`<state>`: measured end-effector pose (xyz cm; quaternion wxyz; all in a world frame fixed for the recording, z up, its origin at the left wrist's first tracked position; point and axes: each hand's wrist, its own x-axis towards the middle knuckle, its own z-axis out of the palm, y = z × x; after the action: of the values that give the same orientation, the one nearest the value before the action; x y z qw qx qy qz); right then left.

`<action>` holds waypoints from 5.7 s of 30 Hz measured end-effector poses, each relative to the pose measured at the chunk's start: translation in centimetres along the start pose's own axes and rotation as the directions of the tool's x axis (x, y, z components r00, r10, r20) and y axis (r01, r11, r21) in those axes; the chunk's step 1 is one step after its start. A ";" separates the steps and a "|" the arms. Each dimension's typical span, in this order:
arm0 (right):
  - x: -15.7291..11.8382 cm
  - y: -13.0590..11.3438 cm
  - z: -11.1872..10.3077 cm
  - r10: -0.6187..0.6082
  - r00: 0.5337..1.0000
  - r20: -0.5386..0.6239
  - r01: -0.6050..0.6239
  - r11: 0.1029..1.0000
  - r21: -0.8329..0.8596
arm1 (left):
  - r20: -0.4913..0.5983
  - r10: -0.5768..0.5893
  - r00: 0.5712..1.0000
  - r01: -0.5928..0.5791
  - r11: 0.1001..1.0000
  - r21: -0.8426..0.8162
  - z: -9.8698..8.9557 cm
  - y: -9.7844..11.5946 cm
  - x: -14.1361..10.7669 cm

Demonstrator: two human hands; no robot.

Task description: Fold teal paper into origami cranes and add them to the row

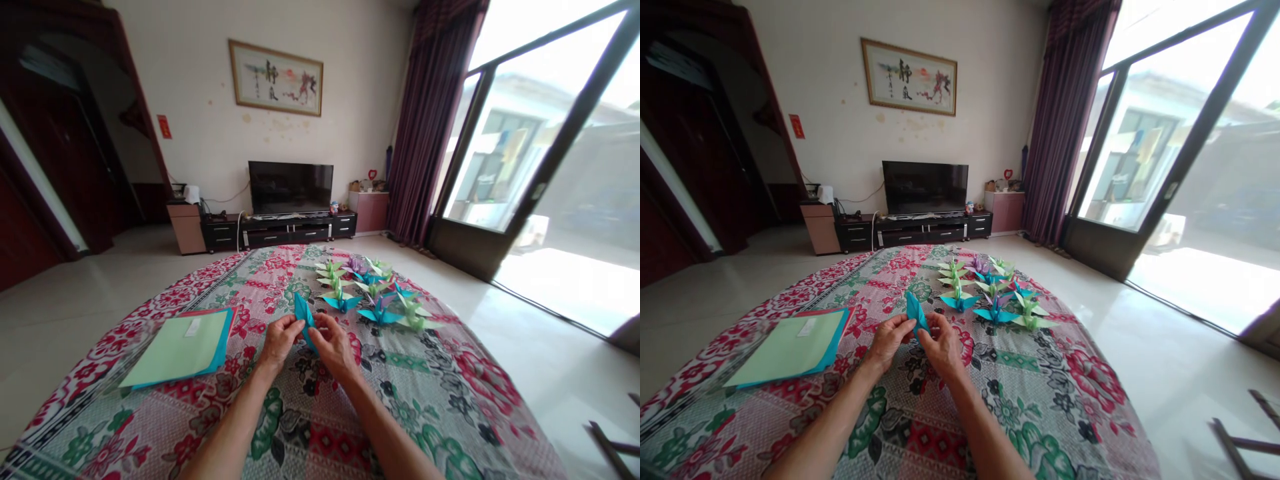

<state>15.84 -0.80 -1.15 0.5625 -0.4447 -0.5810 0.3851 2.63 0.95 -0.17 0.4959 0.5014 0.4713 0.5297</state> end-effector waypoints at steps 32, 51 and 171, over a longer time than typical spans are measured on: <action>0.4 -0.5 0.1 -0.181 0.972 -0.152 0.096 0.889 -0.447 | 0.013 0.244 0.970 -0.226 0.877 0.423 0.1 -0.4 0.1; -0.2 -0.8 0.1 -0.325 0.944 -0.049 0.238 0.778 -0.582 | -0.010 0.223 0.975 -0.199 0.890 0.410 0.4 -0.4 0.0; 0.4 -1.2 -1.1 0.173 0.985 -0.003 -0.158 0.906 0.394 | 0.120 0.285 0.951 -0.296 0.951 0.090 0.5 1.4 -0.8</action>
<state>16.81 -0.81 0.15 0.6164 -0.3780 -0.4415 0.5312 3.09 0.10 1.18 0.4089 0.6184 0.3933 0.5438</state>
